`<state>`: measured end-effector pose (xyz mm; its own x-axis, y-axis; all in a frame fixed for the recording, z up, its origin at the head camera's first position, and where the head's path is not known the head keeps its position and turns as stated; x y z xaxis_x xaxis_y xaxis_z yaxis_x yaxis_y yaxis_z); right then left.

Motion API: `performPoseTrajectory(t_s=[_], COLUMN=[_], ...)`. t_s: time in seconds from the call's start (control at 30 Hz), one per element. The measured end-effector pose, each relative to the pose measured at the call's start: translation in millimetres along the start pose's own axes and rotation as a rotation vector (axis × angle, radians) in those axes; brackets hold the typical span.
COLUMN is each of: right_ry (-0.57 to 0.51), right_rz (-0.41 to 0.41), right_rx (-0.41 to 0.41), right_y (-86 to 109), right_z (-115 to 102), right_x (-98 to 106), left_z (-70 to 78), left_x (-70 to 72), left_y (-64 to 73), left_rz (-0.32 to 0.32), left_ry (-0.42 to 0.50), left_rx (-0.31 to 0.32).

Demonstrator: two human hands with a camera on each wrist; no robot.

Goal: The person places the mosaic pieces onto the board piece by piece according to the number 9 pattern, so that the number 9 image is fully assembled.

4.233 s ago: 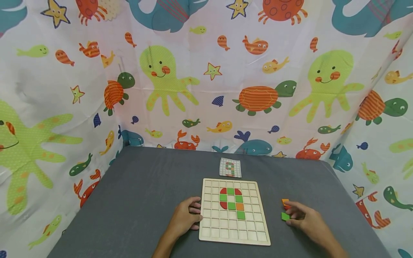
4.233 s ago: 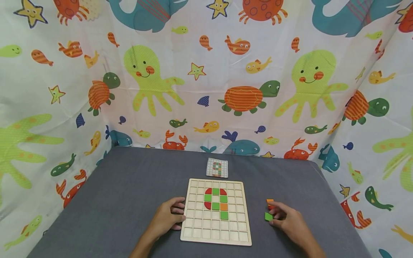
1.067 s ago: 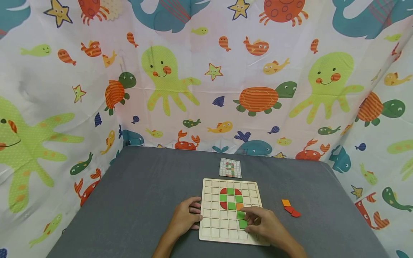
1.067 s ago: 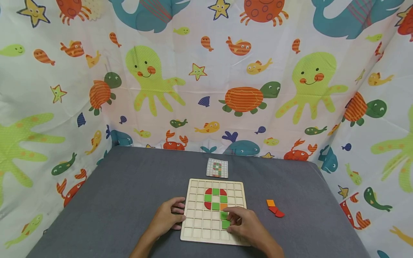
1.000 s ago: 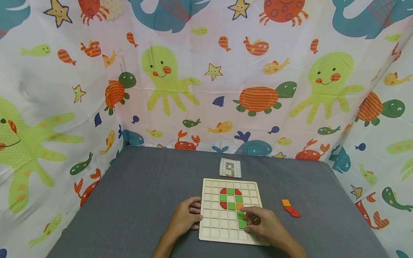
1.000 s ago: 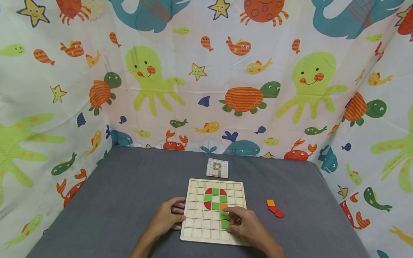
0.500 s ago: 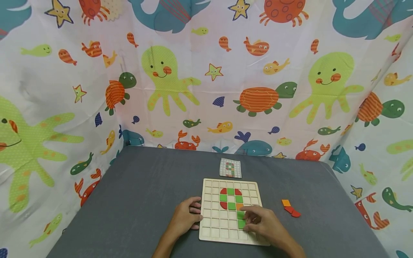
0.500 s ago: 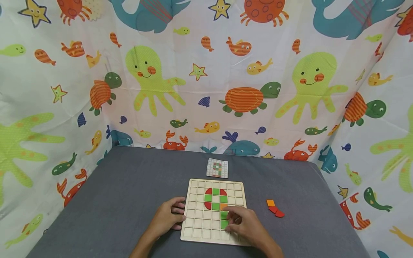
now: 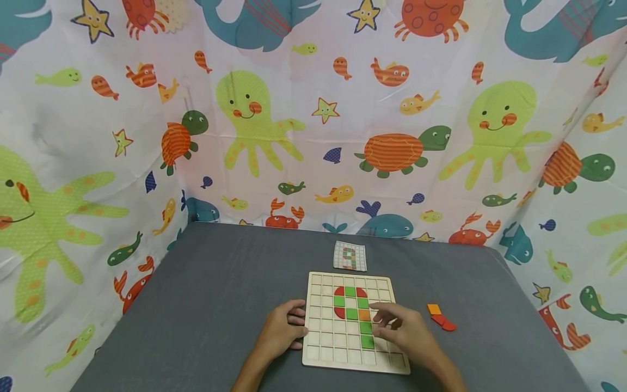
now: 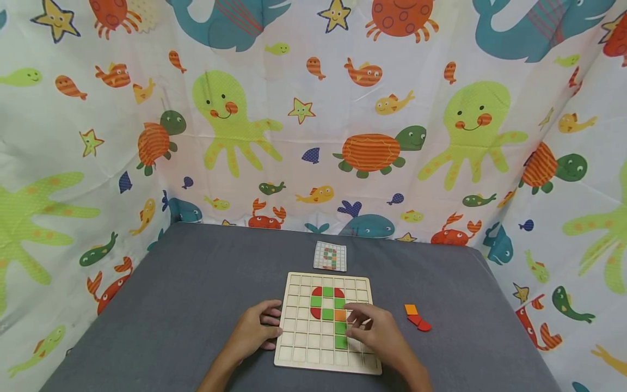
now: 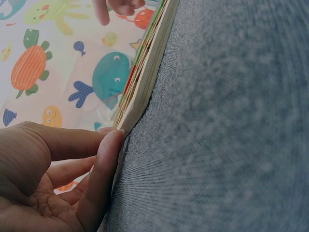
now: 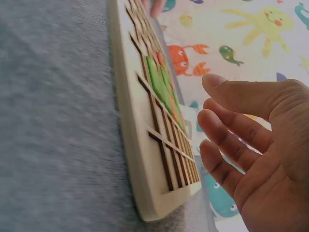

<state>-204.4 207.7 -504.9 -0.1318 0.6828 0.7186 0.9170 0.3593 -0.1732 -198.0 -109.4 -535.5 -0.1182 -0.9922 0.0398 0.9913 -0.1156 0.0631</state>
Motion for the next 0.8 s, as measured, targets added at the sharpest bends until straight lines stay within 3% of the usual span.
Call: performPoseTrajectory(t_s=[0.27, 0.6, 0.8], right_ry=[-0.007, 0.116, 0.124], right_rz=[0.088, 0.272, 0.307], right_rx=[-0.128, -0.069, -0.090], right_y=[-0.7, 11.2, 18.5], right_z=[6, 30, 40], right_x=[17, 34, 47], left_z=[-1.1, -1.3, 0.6], left_x=[-0.4, -0.4, -0.3], left_y=[-0.2, -1.0, -0.7], left_rz=[0.004, 0.000, 0.000], left_ry=[0.001, 0.002, 0.010], left_rx=[0.011, 0.010, 0.008])
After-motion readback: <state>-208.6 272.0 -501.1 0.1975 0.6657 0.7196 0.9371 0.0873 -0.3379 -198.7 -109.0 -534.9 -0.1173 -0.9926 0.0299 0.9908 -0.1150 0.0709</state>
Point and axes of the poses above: each hand's wrist, its own y-axis away from the middle knuckle, its own x-axis out of the back of the hand, z = x × y, the point moved 2 cm from there along -y, towards the middle knuckle, and after that the axes turned 11 degrees about y, right-handed, at the moved point
